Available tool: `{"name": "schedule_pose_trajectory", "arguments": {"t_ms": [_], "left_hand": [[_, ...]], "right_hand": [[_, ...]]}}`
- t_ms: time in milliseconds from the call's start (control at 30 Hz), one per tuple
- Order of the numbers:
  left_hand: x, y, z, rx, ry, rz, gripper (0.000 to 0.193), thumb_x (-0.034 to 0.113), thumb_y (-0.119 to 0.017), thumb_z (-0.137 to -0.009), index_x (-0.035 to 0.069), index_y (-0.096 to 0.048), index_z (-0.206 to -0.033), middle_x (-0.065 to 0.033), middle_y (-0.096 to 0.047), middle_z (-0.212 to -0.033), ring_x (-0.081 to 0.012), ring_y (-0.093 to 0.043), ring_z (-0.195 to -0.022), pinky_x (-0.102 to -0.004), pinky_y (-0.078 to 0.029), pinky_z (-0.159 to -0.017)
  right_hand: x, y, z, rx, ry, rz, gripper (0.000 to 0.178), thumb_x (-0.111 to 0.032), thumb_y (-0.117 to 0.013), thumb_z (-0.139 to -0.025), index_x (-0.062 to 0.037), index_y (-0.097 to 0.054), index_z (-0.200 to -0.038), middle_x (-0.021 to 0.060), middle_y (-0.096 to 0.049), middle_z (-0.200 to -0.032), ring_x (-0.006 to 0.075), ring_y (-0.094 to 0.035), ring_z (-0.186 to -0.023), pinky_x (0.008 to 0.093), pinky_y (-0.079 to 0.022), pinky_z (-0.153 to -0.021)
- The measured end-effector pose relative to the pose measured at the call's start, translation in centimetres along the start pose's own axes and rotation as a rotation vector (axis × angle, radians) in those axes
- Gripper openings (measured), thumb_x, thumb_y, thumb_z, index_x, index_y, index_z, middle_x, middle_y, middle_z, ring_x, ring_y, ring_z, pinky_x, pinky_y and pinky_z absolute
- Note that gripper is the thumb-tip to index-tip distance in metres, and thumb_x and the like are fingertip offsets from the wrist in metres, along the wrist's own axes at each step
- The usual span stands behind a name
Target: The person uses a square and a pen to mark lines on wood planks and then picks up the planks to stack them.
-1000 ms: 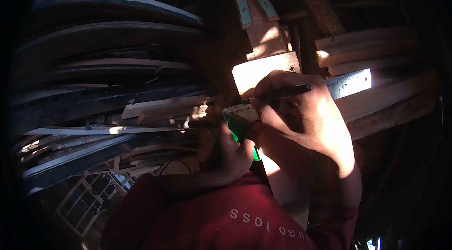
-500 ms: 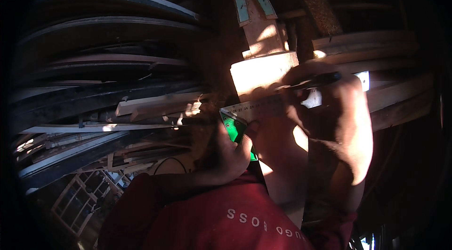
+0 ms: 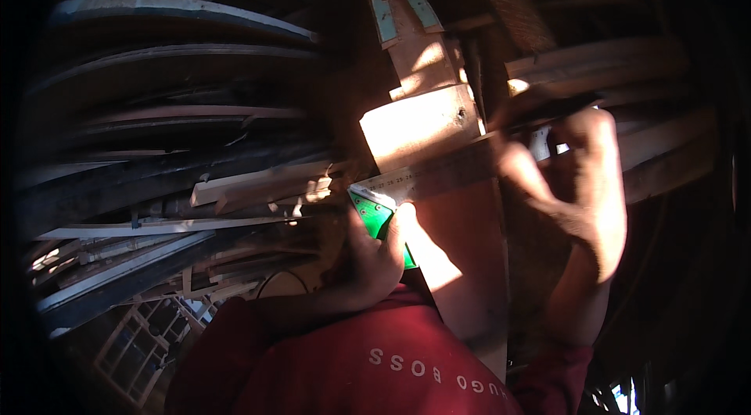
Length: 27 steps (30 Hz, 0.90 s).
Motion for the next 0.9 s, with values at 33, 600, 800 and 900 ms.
{"name": "schedule_pose_trajectory", "arguments": {"t_ms": [33, 600, 800, 900], "left_hand": [[-0.3, 0.2, 0.0, 0.057, -0.033, 0.078, 0.046, -0.001, -0.054, -0.096, 0.001, -0.036, -0.139, -0.0121, -0.057, -0.120, -0.0187, -0.059, -0.108, -0.0323, -0.049, -0.093], [-2.0, 0.0, 4.2, 0.021, 0.036, -0.134, 0.071, 0.045, -0.060, -0.100, 0.000, -0.029, -0.145, -0.0128, -0.052, -0.123, -0.0218, -0.051, -0.109, -0.0388, -0.042, -0.097], [-3.2, -1.0, 6.4, 0.001, 0.077, 0.047, 0.059, 0.039, -0.064, -0.099, 0.001, -0.038, -0.135, -0.0092, -0.053, -0.118, -0.0185, -0.051, -0.106, -0.0351, -0.043, -0.095], [-3.6, -1.4, 7.1, 0.024, 0.014, 0.043, 0.058, 0.037, -0.065, -0.098, 0.000, -0.038, -0.134, -0.0096, -0.053, -0.119, -0.0190, -0.053, -0.106, -0.0353, -0.043, -0.095]], "right_hand": [[0.8, 2.4, 0.6, 0.072, -0.063, 0.020, 0.018, 0.003, -0.063, -0.082, 0.0011, -0.063, -0.100, 0.0061, -0.064, -0.094, 0.0127, -0.058, -0.083, 0.0265, -0.046, -0.067], [9.8, -3.7, 17.5, 0.112, -0.693, -0.485, 0.028, -0.024, -0.069, -0.094, -0.0006, -0.071, -0.109, 0.0089, -0.069, -0.095, 0.0159, -0.065, -0.087, 0.0288, -0.051, -0.077], [9.8, -3.9, 19.6, 0.168, -0.581, -0.503, 0.031, -0.024, -0.076, -0.089, -0.0019, -0.071, -0.110, 0.0058, -0.064, -0.085, 0.0117, -0.056, -0.071, 0.0273, -0.043, -0.062], [9.8, -3.8, 20.3, 0.147, -0.573, -0.497, 0.030, -0.022, -0.077, -0.087, -0.0010, -0.071, -0.107, 0.0043, -0.063, -0.083, 0.0102, -0.052, -0.066, 0.0274, -0.041, -0.059]]}}
Point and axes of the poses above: each hand's wrist, its own z-axis away from the middle knuckle, its own y-axis out of the back of the hand, x = y × z, the point moved 10 cm from there along -z, towards the middle knuckle
